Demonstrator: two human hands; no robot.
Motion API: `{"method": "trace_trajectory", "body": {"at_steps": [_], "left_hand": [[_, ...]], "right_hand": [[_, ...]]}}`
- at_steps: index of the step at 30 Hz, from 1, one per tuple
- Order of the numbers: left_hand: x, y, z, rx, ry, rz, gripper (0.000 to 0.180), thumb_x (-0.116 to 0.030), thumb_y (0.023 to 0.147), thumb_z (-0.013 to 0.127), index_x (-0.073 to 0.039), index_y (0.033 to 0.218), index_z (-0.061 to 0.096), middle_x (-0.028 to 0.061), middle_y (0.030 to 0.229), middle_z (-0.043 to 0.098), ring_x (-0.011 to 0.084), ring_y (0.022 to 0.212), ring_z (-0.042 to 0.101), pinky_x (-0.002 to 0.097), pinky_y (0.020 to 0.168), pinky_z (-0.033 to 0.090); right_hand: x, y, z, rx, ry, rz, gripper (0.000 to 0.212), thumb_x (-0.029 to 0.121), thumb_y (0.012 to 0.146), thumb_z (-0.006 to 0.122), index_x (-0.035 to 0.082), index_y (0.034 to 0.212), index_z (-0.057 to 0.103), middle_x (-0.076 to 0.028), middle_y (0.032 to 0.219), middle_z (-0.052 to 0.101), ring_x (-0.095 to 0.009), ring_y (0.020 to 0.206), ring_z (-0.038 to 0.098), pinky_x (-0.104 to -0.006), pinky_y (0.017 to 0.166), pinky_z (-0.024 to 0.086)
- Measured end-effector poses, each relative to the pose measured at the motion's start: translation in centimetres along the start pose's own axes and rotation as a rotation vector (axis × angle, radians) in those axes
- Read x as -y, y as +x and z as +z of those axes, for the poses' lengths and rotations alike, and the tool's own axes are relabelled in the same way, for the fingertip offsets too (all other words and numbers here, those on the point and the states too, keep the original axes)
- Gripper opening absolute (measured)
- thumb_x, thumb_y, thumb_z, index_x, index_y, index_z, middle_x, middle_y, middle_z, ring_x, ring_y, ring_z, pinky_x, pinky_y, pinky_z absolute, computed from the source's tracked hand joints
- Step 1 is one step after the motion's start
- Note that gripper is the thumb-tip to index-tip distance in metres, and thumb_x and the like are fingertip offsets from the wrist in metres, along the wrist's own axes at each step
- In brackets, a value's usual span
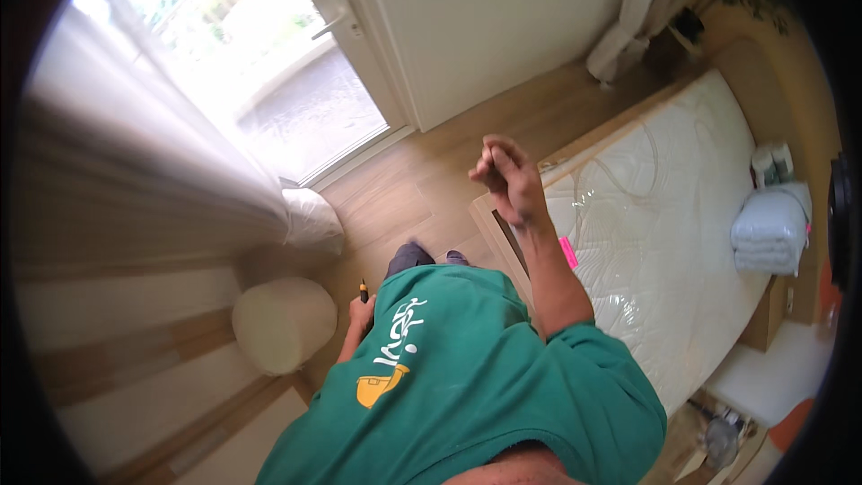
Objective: The person kneels and uses a utility knife and hammer to fit and secure a wooden panel into a cabinet frame. They then stand, walk to retrieve a white bucket, and return to continue working on the cabinet.
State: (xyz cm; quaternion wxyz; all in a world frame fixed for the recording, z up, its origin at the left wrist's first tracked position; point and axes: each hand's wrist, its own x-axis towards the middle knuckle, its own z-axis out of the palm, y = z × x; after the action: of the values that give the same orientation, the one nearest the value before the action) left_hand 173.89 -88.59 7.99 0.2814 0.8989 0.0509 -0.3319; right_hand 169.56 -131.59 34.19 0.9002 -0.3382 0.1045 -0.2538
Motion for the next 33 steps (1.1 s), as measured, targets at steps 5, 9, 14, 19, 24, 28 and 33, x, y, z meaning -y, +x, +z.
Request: {"method": "trace_trajectory", "body": {"at_steps": [5,9,14,19,24,28,33], "left_hand": [[-7.1,8.1,-2.1,0.089,0.129,-0.028,0.043,-0.039,0.079,0.069,0.003,0.082,0.065,0.0162,0.073,0.066,0.0276,0.068,0.065,0.0419,0.065,0.049],[-10.6,17.4,-2.5,0.09,0.162,-0.007,0.044,-0.041,0.078,0.068,0.002,0.086,0.068,0.0178,0.078,0.068,0.0298,0.076,0.067,0.0414,0.071,0.049],[-16.6,26.3,-3.1,0.131,0.18,0.083,0.049,-0.043,0.078,0.066,0.005,0.084,0.067,0.0212,0.077,0.067,0.0308,0.075,0.068,0.0415,0.07,0.05],[-26.2,29.0,-5.1,0.203,-0.094,-0.167,0.033,-0.032,0.083,0.064,0.001,0.081,0.062,0.013,0.068,0.065,0.0244,0.062,0.067,0.0377,0.052,0.05],[-33.9,29.2,-5.4,0.054,-0.318,-0.158,0.029,-0.029,0.087,0.064,-0.002,0.08,0.055,0.0091,0.064,0.061,0.0192,0.05,0.06,0.0336,0.043,0.046],[-34.9,28.9,-1.3,-0.037,-0.449,-0.237,0.033,-0.032,0.088,0.065,-0.002,0.077,0.057,0.0096,0.063,0.061,0.0203,0.05,0.061,0.0346,0.044,0.047],[-37.8,21.4,5.6,-0.123,-0.4,-0.4,0.039,-0.034,0.08,0.068,0.005,0.077,0.065,0.0137,0.07,0.066,0.0244,0.064,0.066,0.0404,0.062,0.051]], "right_hand": [[2.9,8.0,2.4,0.125,0.112,-0.096,0.02,0.011,0.096,0.057,0.001,0.113,0.062,-0.01,0.094,0.068,-0.018,0.081,0.069,-0.0349,0.077,0.061],[2.5,14.1,2.7,0.077,0.233,-0.049,0.023,0.019,0.099,0.053,0.002,0.112,0.061,-0.009,0.091,0.067,-0.018,0.081,0.067,-0.0361,0.075,0.061],[2.2,21.6,2.5,0.173,0.379,-0.003,0.023,0.024,0.101,0.048,0.004,0.1,0.059,-0.004,0.079,0.058,-0.015,0.071,0.06,-0.0349,0.067,0.058],[4.1,28.4,2.0,0.022,0.242,0.034,0.026,0.026,0.101,0.046,0.009,0.081,0.049,0.0,0.067,0.043,-0.01,0.055,0.042,-0.0286,0.05,0.047],[5.2,35.6,-0.3,0.065,0.061,0.111,0.033,0.029,0.1,0.047,0.011,0.074,0.043,0.002,0.061,0.036,-0.008,0.049,0.036,-0.0286,0.045,0.045],[5.4,41.4,-2.5,0.101,-0.008,0.275,0.03,0.026,0.101,0.049,0.009,0.076,0.046,0.001,0.064,0.04,-0.01,0.053,0.044,-0.0289,0.05,0.048],[5.3,47.6,-4.7,0.327,-0.367,0.498,0.017,0.015,0.099,0.052,0.003,0.088,0.054,-0.005,0.077,0.055,-0.016,0.067,0.059,-0.0338,0.064,0.055]]}}
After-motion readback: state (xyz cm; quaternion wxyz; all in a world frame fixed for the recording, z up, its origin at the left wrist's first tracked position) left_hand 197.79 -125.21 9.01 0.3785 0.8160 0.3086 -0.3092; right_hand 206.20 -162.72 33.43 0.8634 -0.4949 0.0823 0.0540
